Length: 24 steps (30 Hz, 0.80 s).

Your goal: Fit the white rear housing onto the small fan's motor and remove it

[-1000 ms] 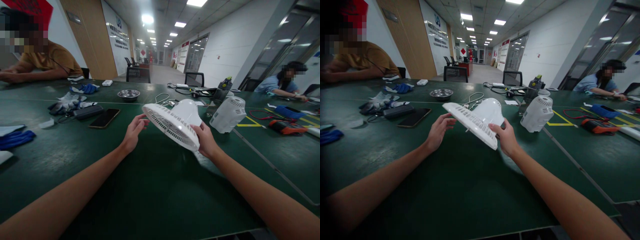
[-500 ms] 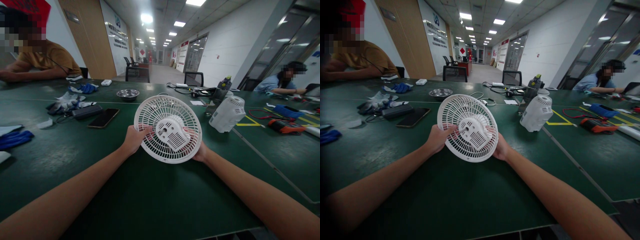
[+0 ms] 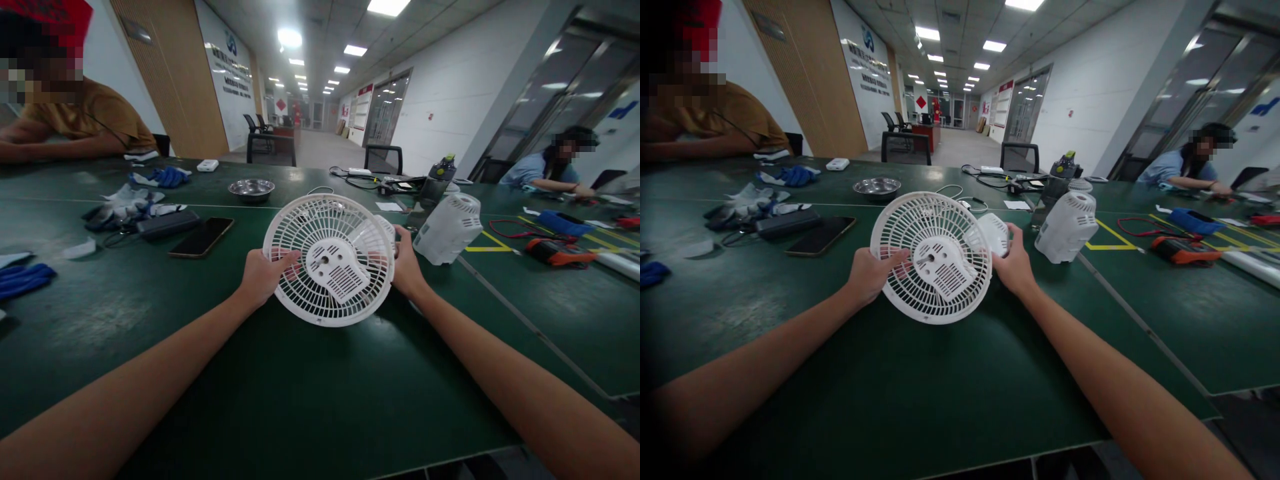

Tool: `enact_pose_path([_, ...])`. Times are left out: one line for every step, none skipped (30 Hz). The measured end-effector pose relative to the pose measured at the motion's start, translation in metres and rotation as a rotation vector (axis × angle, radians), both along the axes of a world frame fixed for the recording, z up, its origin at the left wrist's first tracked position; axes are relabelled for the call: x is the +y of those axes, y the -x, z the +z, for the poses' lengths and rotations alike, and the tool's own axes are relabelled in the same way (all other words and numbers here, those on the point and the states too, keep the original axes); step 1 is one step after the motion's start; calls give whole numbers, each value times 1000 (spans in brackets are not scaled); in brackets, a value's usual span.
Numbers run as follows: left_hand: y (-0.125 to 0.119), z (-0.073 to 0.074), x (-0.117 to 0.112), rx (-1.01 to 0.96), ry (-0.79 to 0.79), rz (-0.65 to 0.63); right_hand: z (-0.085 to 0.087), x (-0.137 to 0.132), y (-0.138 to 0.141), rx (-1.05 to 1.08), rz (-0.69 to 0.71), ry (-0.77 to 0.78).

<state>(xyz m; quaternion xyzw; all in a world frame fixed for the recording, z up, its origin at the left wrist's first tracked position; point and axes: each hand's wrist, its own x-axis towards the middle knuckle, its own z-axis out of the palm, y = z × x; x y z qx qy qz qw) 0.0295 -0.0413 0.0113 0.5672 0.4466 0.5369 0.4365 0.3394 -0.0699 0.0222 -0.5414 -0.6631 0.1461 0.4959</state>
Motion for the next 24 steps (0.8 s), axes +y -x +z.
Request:
enact_pose_path([1, -1, 2, 2, 8, 11, 1, 2, -10, -102, -88, -35])
enact_pose_path([3, -2, 5, 4, 19, 25, 1, 4, -18, -183, -173, -55])
enact_pose_path([4, -3, 7, 6, 31, 39, 1, 6, -25, -250, -240, -58])
enact_pose_path([6, -4, 9, 8, 40, 53, 0, 7, -30, -311, -279, -52])
enact_pose_path([7, -5, 10, 6, 51, 64, -1, 8, -33, -356, -299, -38])
enact_pose_path([8, -4, 11, 1, 62, 73, -2, 9, -35, -387, -306, -18])
enact_pose_path([9, -4, 12, -6, 74, 78, -3, 10, -36, -408, -304, -2])
enact_pose_path([9, -3, 12, -12, 87, 84, -3, 11, -36, -426, -301, 3])
enact_pose_path([10, -3, 12, -17, 99, 89, -2, 11, -37, -443, -307, -9])
enact_pose_path([10, -2, 11, -16, 110, 95, 0, 11, -38, -460, -329, -38])
enact_pose_path([10, -1, 10, -11, 116, 100, 4, 11, -41, -475, -372, -85])
enact_pose_path([10, 0, 9, -6, 120, 102, 9, 10, -46, -484, -438, -143])
enact_pose_path([11, 1, 9, -1, 122, 101, 14, 9, -52, -481, -526, -207])
enact_pose_path([11, 2, 8, 2, 125, 97, 20, 8, -59, -467, -624, -267])
enact_pose_path([11, 3, 8, 5, 130, 91, 24, 7, -69, -444, -721, -316])
enact_pose_path([11, 3, 7, 7, 136, 89, 27, 7, -79, -406, -816, -347])
enact_pose_path([11, 4, 7, 8, 142, 87, 28, 8, -90, -368, -886, -354])
enact_pose_path([11, 4, 7, 6, 146, 86, 28, 9, -100, -330, -933, -329])
enact_pose_path([12, 3, 8, 1, 148, 86, 25, 10, -110, -279, -962, -278])
enact_pose_path([12, 3, 8, -3, 147, 83, 21, 12, -119, -213, -951, -202])
enact_pose_path([12, 3, 8, -7, 145, 80, 16, 14, -127, -141, -914, -117])
enact_pose_path([12, 3, 9, -11, 144, 75, 10, 17, -133, -73, -883, -39])
enact_pose_path([12, 3, 9, -14, 146, 73, 5, 20, -138, -16, -860, 23])
enact_pose_path([11, 3, 9, -14, 151, 75, -1, 22, -142, 26, -854, 63])
